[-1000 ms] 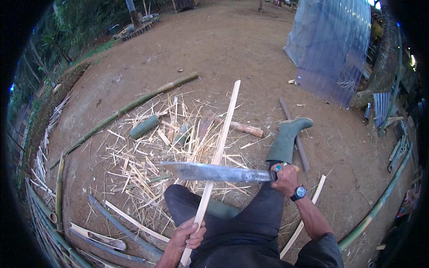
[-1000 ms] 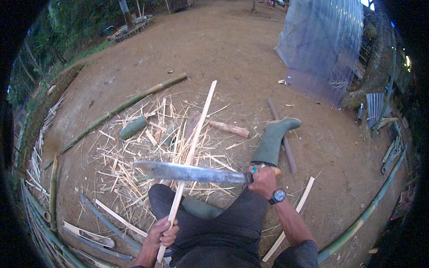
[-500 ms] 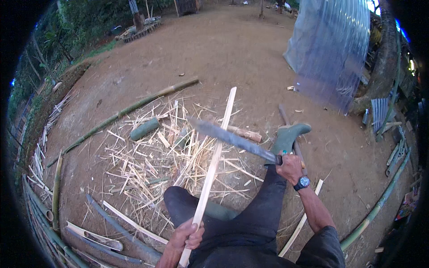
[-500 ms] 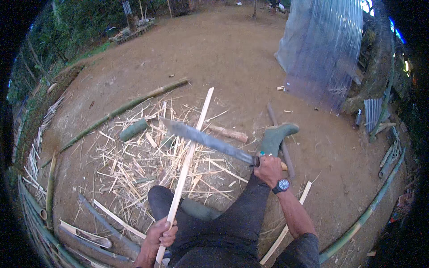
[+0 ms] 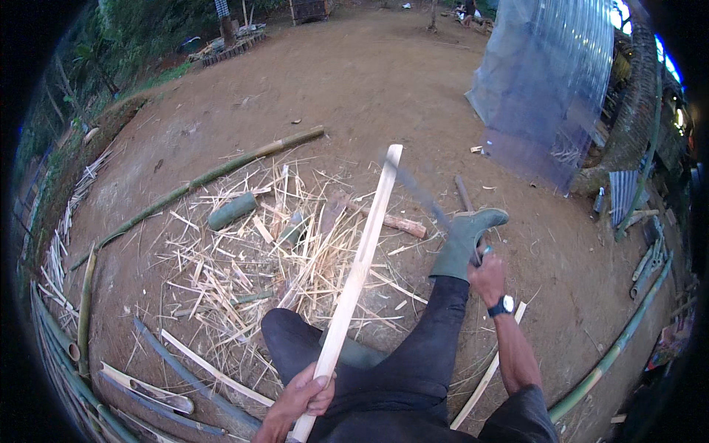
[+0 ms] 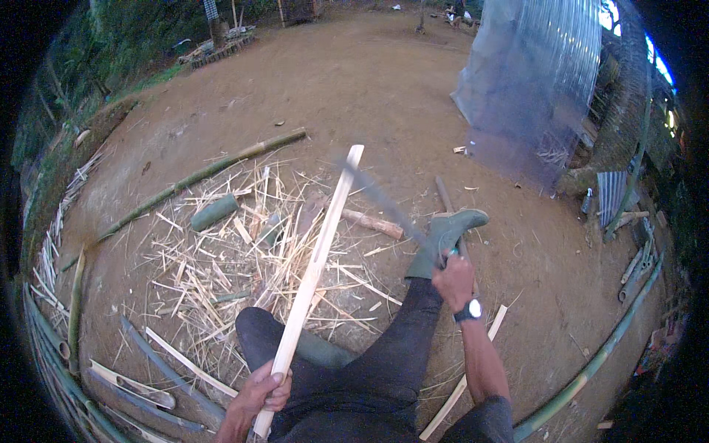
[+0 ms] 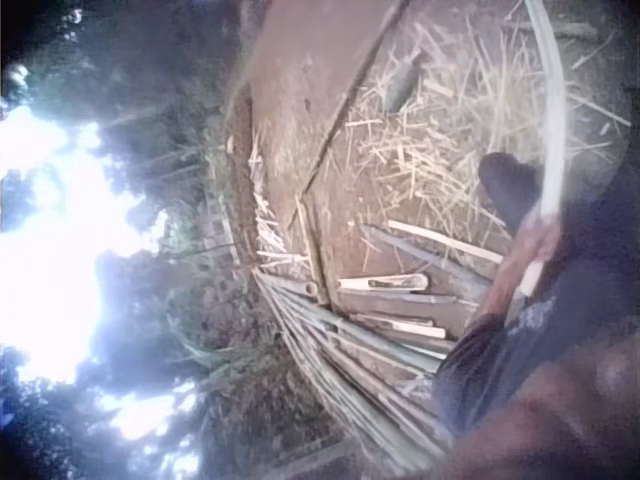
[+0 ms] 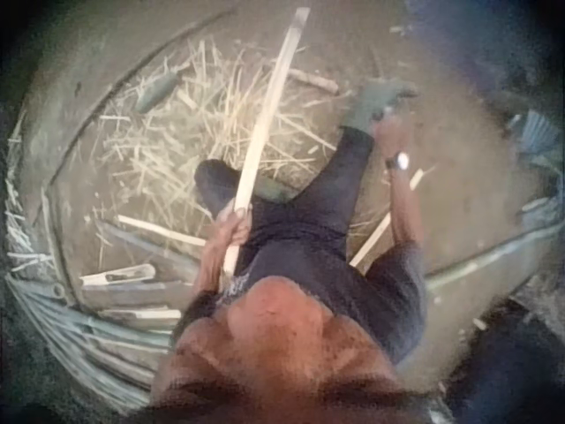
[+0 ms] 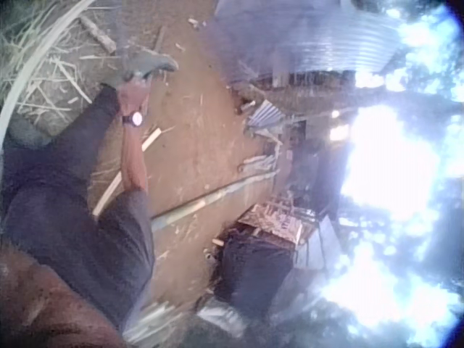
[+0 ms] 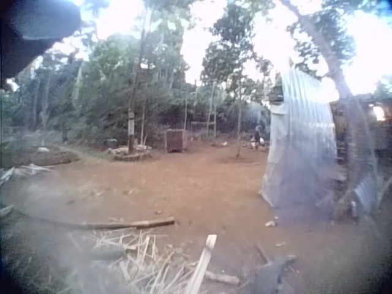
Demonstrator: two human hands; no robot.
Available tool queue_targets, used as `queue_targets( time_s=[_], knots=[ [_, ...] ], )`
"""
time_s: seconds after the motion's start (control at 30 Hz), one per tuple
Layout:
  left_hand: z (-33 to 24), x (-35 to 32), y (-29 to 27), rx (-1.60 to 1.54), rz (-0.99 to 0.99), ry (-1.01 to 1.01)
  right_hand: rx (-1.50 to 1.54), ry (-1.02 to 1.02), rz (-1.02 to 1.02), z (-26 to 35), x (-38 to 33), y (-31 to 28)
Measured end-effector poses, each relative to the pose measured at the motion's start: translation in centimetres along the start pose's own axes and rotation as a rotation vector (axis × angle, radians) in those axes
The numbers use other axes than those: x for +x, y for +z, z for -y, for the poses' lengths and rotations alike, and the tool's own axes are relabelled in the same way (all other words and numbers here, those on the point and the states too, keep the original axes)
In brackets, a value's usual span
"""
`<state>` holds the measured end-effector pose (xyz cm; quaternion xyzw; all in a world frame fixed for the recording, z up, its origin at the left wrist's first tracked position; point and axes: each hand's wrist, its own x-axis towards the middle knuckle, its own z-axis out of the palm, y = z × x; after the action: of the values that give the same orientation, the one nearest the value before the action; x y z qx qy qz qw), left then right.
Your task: The person sits on the ground and uses a machete to shave and smooth a long piece of bamboo. They hold the bamboo with one hand and repeatedly strike it with the machete to remove the outer layer and refine the surface.
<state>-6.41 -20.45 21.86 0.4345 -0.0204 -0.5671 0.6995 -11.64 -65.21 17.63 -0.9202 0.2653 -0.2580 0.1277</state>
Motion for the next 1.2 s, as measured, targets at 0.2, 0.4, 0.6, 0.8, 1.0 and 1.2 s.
queue_targets(
  time_s=[0.2, 0.4, 0.6, 0.8, 1.0, 1.2],
  knots=[
    [-1.3, 1.2, 0.4, 0.213, -0.078, 0.022, -0.095, -0.43, 0.14, 1.4, -3.6, -0.7],
    [-0.9, -0.3, 1.0, 0.253, -0.073, -0.054, -0.243, -0.1, 0.057, -2.6, 3.8, 0.9],
    [0.1, 0.9, 0.0, 0.147, -0.062, -0.07, -0.249, -0.133, 0.053, -1.0, 3.6, 1.0],
    [0.0, -0.6, -0.7, 0.133, -0.058, -0.071, -0.304, -0.024, -0.055, -1.6, 5.1, 0.9],
    [0.3, -0.7, -0.2, 0.065, -0.036, -0.061, -0.128, 0.105, -0.075, -0.4, 4.3, 0.2],
    [-0.2, 0.4, -1.5, -0.122, 0.036, -0.032, -0.032, -0.281, 0.038, 1.6, -2.3, 0.5]
  ],
)
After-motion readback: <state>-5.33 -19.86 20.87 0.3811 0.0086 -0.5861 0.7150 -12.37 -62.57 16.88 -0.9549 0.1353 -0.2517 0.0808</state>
